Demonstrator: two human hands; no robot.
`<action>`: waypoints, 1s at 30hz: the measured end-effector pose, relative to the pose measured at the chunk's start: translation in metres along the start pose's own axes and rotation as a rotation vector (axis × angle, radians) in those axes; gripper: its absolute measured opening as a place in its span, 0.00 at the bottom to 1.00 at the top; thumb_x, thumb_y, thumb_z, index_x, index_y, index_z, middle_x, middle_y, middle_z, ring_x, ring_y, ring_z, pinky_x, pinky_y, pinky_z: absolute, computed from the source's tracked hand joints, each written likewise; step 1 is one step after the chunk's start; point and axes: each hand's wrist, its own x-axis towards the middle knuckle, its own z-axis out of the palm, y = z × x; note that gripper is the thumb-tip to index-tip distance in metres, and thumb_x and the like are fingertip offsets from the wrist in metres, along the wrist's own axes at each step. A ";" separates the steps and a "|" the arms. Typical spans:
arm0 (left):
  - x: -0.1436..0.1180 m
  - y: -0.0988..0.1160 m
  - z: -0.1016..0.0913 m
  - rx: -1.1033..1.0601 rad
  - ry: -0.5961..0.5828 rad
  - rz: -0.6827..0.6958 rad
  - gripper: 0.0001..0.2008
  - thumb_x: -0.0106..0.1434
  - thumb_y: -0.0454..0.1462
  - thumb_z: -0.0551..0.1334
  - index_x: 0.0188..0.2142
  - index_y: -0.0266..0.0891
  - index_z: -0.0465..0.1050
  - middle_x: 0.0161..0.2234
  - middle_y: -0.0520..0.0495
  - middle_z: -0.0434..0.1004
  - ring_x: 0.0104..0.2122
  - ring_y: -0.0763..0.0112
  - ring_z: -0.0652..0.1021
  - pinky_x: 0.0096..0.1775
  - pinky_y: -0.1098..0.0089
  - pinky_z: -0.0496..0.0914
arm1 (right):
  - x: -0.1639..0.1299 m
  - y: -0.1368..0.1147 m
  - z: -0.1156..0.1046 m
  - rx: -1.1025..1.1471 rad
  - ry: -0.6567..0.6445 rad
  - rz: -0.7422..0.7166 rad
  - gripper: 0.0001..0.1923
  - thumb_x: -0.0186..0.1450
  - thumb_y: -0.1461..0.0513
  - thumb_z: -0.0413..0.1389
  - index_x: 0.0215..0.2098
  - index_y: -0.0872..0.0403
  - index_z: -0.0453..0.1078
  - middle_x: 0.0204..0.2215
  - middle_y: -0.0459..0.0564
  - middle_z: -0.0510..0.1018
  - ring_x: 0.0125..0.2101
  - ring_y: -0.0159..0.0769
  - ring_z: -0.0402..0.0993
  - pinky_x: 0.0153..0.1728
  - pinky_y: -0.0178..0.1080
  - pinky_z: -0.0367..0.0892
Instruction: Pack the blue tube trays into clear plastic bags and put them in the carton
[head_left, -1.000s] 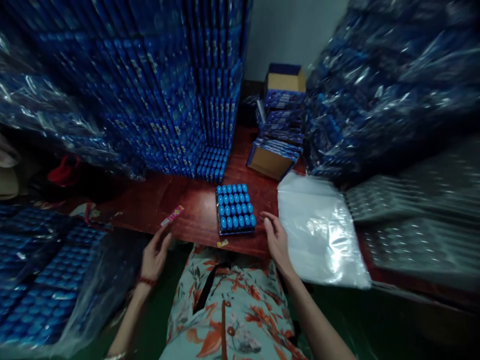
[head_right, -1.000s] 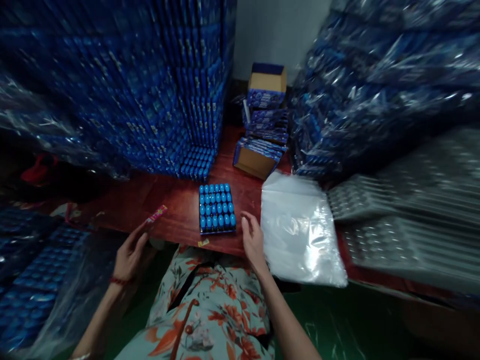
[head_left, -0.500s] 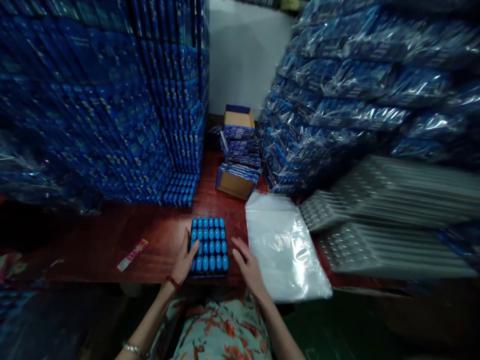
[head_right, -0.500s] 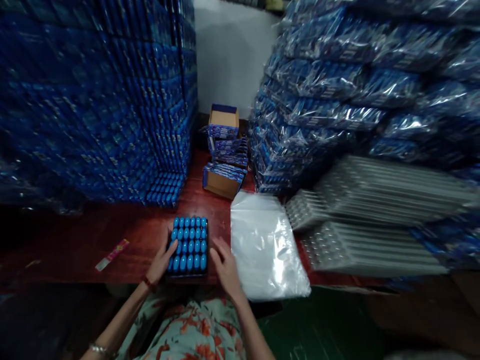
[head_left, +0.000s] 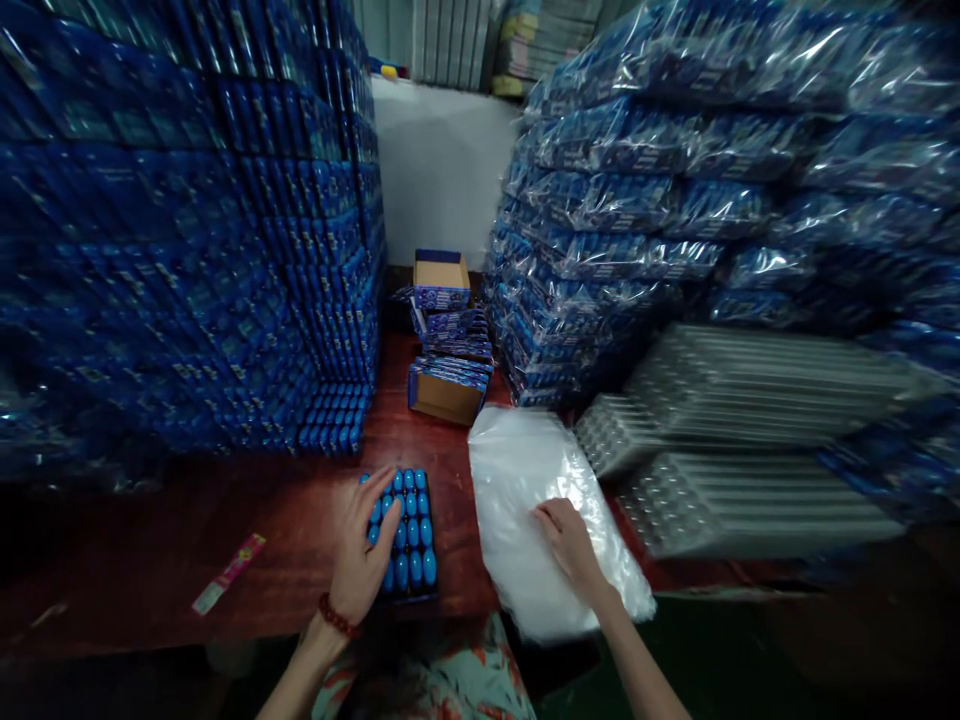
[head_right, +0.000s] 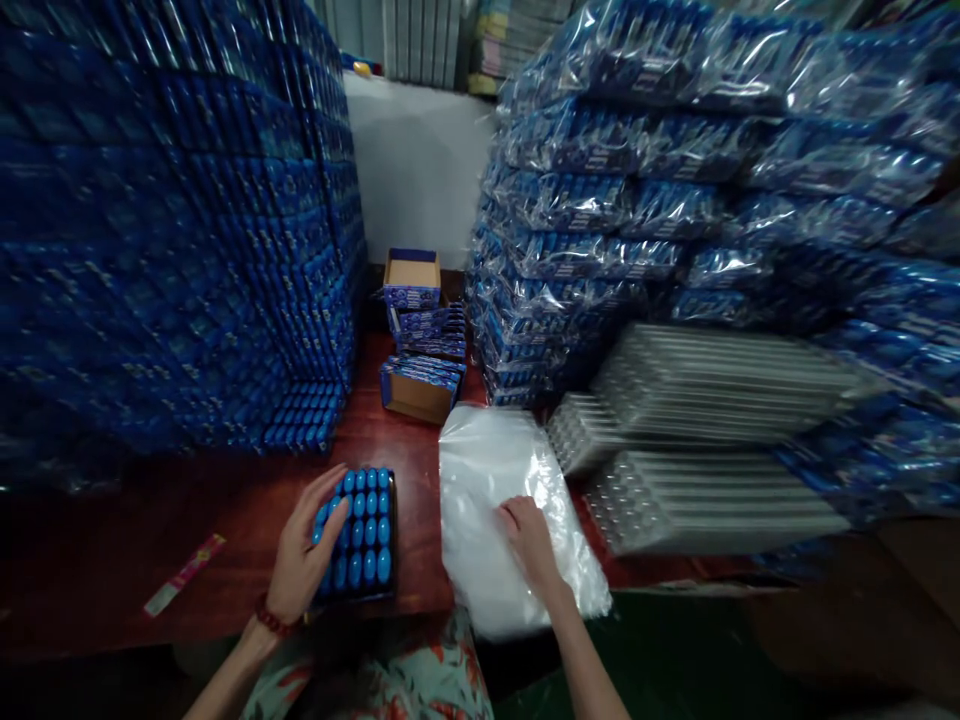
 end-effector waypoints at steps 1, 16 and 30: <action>0.001 0.008 0.006 0.049 -0.073 0.076 0.16 0.66 0.42 0.53 0.52 0.43 0.67 0.55 0.44 0.68 0.56 0.63 0.68 0.58 0.59 0.62 | 0.009 -0.005 -0.005 0.000 0.004 -0.001 0.17 0.65 0.51 0.45 0.25 0.51 0.66 0.26 0.51 0.73 0.32 0.42 0.66 0.38 0.44 0.61; 0.092 0.058 0.126 0.750 -0.804 0.507 0.15 0.59 0.25 0.54 0.42 0.31 0.75 0.38 0.37 0.79 0.46 0.62 0.76 0.60 0.59 0.55 | 0.097 -0.095 -0.065 -0.416 -0.314 -0.073 0.15 0.66 0.61 0.45 0.31 0.56 0.73 0.31 0.55 0.77 0.38 0.41 0.71 0.38 0.38 0.60; 0.108 -0.002 0.100 0.443 -0.757 0.273 0.11 0.61 0.30 0.54 0.36 0.35 0.76 0.36 0.43 0.79 0.37 0.67 0.77 0.40 0.71 0.68 | 0.018 -0.041 -0.011 -0.310 -0.458 0.041 0.25 0.59 0.53 0.56 0.52 0.54 0.64 0.52 0.60 0.67 0.53 0.48 0.61 0.52 0.51 0.57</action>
